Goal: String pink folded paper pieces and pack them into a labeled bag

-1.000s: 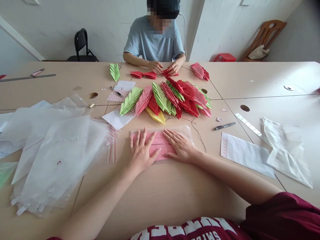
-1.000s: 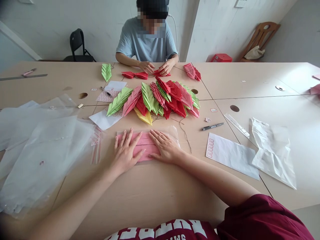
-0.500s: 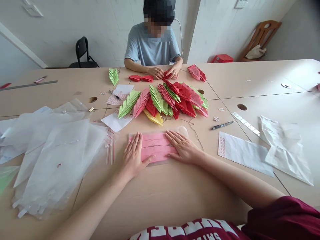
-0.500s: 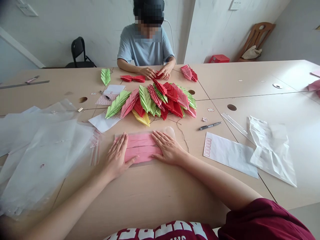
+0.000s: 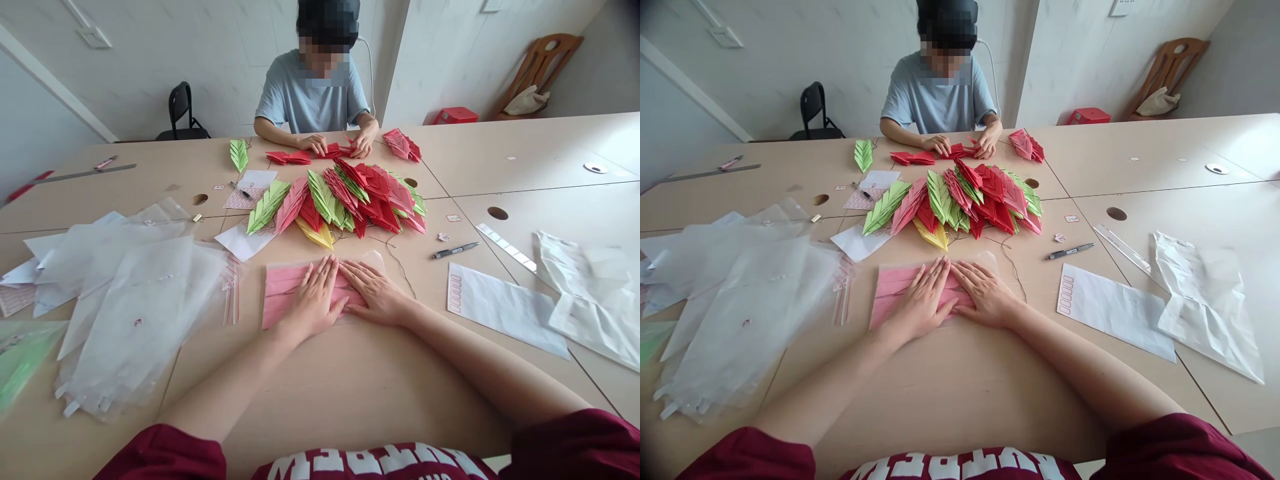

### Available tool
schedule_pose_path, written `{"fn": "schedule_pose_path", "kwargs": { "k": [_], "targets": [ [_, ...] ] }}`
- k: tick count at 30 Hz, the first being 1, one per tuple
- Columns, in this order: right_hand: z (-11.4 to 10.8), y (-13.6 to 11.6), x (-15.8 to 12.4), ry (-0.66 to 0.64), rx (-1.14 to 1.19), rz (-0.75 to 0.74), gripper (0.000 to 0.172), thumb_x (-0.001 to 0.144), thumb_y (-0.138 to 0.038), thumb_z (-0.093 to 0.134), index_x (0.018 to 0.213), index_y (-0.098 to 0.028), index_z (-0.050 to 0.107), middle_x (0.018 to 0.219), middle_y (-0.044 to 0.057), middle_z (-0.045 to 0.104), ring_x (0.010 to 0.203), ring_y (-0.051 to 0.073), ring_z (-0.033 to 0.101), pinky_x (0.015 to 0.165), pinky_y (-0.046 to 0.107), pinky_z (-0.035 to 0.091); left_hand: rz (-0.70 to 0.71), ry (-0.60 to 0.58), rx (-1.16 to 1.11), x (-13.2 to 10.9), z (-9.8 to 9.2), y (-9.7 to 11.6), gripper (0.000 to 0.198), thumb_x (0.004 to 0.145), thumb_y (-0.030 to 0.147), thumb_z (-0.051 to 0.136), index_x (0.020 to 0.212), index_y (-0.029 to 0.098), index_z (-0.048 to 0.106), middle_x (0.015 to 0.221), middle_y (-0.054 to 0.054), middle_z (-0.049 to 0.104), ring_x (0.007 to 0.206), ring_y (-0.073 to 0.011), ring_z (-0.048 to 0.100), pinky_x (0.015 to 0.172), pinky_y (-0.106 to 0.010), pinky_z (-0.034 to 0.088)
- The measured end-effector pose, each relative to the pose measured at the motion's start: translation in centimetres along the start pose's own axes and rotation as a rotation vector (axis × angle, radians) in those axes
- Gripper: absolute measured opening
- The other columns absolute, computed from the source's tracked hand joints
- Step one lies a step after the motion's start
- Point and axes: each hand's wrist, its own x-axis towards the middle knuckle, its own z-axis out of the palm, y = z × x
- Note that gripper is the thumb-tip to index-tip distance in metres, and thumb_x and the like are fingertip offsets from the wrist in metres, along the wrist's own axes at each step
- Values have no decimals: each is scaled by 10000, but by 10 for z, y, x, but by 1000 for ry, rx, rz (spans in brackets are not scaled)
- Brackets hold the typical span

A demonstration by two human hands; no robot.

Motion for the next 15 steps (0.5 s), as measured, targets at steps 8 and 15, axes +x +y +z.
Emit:
{"fn": "schedule_pose_path", "kwargs": {
  "k": [8,15],
  "targets": [
    [0,0,3,11,19,5,858,886,-597,474,1529,-160,110,1517,121,350,1416,253,296,1177,474,250,-19,14,-7,-3,0,-6,761,931,492,391,1516,113,86,1566,-115,193,1460,-268,170,1193,-517,104],
    [2,5,7,20,54,-15,939,867,-602,501,1529,-126,37,1497,161,371,1402,277,319,1154,490,289,-16,44,25,-3,2,-8,736,931,485,397,1520,158,100,1564,-107,218,1458,-293,163,1177,-565,117]
  ]
}}
